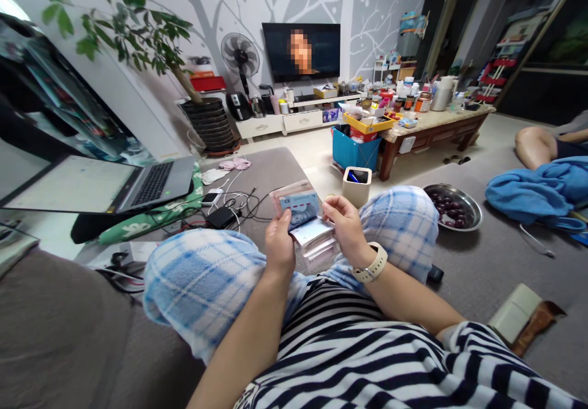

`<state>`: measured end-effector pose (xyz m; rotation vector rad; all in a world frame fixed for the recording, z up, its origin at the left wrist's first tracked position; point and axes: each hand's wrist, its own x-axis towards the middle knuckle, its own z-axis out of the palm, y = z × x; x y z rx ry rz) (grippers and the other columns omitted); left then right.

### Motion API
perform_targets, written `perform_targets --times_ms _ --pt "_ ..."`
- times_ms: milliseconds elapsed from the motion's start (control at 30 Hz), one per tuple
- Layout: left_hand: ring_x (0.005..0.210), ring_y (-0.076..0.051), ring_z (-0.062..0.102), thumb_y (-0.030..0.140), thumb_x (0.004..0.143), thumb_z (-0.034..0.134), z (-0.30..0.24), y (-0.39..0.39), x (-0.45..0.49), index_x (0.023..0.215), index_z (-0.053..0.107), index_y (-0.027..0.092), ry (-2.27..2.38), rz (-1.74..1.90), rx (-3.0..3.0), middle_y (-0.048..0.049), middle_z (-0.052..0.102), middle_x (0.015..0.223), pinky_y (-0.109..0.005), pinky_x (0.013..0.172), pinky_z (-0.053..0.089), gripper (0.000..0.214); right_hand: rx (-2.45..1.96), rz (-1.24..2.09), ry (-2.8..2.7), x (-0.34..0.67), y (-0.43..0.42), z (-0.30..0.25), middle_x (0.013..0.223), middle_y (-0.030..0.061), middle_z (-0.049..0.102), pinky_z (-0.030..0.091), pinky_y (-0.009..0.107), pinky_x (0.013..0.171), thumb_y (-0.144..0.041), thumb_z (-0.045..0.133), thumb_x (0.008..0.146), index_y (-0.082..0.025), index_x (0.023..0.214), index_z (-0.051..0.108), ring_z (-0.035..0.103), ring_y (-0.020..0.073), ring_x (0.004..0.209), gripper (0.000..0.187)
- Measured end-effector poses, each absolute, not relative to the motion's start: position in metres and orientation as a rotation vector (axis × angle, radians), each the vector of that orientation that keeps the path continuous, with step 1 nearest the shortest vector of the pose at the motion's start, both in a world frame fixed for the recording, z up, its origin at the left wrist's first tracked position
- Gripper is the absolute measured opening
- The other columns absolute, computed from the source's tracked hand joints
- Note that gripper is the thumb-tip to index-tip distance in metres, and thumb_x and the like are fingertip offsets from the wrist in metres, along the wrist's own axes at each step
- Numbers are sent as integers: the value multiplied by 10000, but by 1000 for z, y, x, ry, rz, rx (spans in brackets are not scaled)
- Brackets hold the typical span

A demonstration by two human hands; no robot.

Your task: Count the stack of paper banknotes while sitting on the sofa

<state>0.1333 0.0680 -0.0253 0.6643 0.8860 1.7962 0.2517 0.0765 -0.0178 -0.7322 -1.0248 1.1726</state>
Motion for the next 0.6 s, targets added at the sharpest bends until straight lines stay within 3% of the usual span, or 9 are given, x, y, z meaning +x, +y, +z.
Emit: perform_targets --times_ms 200,600 --pt "877 -248 689 351 625 771 -20 64 134 911 695 137 836 1756 716 -81 729 846 -362 834 513 365 -726 1178 -1009 251 78 -20 708 -43 526 368 229 616 -336 683 723 -193 816 570 457 93 638 205" --pt "859 -237 690 346 625 774 -20 64 134 922 705 141 876 1768 739 -62 729 810 -347 830 512 367 -732 1183 -1045 252 78 -19 604 -55 445 294 242 550 -365 648 743 -188 712 548 354 92 558 206"
